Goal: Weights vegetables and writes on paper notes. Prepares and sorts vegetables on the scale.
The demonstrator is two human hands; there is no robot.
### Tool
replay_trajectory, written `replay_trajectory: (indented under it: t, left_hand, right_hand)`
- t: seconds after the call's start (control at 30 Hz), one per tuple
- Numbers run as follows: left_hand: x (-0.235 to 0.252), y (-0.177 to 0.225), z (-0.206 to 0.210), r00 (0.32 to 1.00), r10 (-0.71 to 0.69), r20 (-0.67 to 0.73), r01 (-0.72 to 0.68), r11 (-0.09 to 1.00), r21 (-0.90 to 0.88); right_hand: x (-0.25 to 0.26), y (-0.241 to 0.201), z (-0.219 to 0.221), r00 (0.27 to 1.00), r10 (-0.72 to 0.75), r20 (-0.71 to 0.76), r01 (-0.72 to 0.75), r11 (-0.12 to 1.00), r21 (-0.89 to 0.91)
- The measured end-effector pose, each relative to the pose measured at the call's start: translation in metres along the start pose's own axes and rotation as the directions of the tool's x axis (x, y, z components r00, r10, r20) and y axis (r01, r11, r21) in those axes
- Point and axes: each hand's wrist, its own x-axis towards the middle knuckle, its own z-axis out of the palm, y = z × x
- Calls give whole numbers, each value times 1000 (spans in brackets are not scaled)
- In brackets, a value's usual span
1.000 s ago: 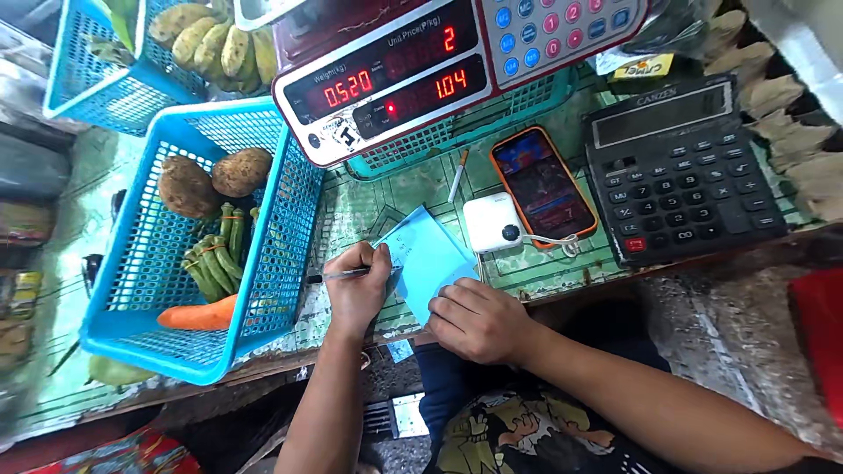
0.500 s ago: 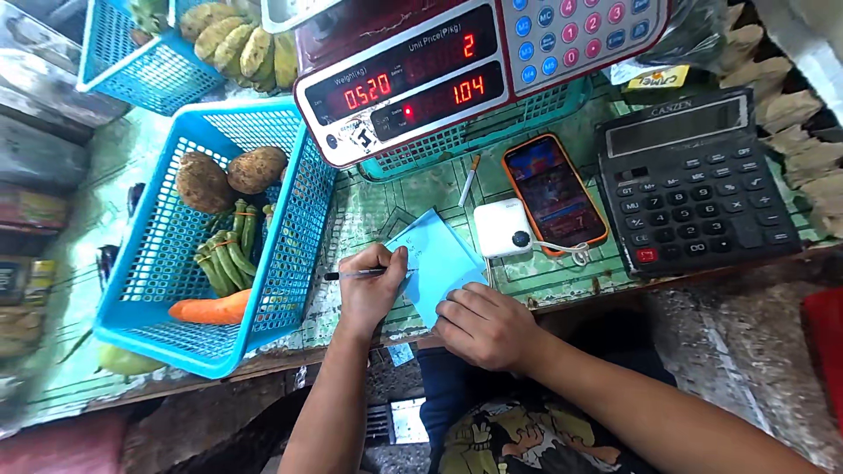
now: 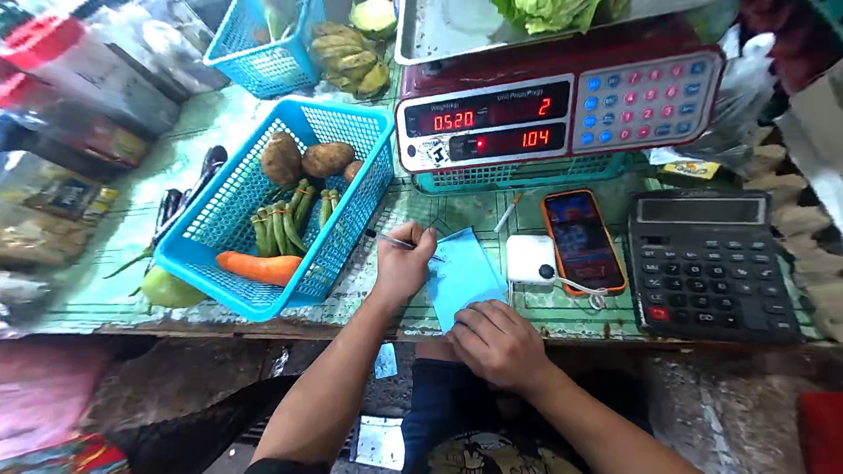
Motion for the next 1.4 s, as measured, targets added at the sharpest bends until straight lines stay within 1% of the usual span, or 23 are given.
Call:
replay_trajectory:
  t: [0.07,0.13,0.3,0.33,0.43,0.5,0.63,0.73,0.83,0.97,1.2,1.33,1.4]
  left_hand:
    - [-3,-6,5,999,-19,49,20,999,-27]
    - [-4,-9,7,998,2,58,0,1000,-24]
    - [-7,-12,5,989,122,85,-115,990,-86]
    - [-5,-11,5,989,118,88,-111,991,-79]
    - [-5,-11,5,997,22,76,-18,998,-53]
    - [-7,-9,3,997,-2,81,4,1000,-21]
    - [-6,-10,3,989,39,141,-45,998,40]
    - [-6,-11,5,988,70,139,-82,993,85]
    - [-6,-13,7,977,139,159,-159,979,124]
    - [-6,-12,5,978,126,167,-150,979,141]
    - [-5,-9,8,981,121,151,-145,976,162]
    - [-5,-10,8,978,136,157,-164,970,181]
    - [-5,-9,8,980,123,153,-150,973,178]
  right_hand:
    - [-1,0,0,1000,3,-2,-3,1000,5]
    - [0,2,1,1000,-3,-11,3,1000,6]
    - [1,2,2,1000,-15,-14,15,1000,-6]
    - [1,3,2,1000,-11,-13,11,1000,-2]
    - [1,2,1,1000,4,-11,-4,1000,17]
    - [1,-1,1,1000,12,-7,-12,1000,26]
    - [1,0,1,1000,13,-9,-13,1000,24]
    - [0,0,0,1000,8,-12,-8,1000,21]
    - [1,0,-1,1000,7,-10,-7,1000,29]
    - [2,0,-1,1000,10,-23,-10,1000,28]
    - [2,1,-3,1000,4,-8,-4,1000,29]
    - [2,1,-3,1000,-1,-5,1,1000,21]
    - [2,1,-3,1000,-2,-2,2,1000,11]
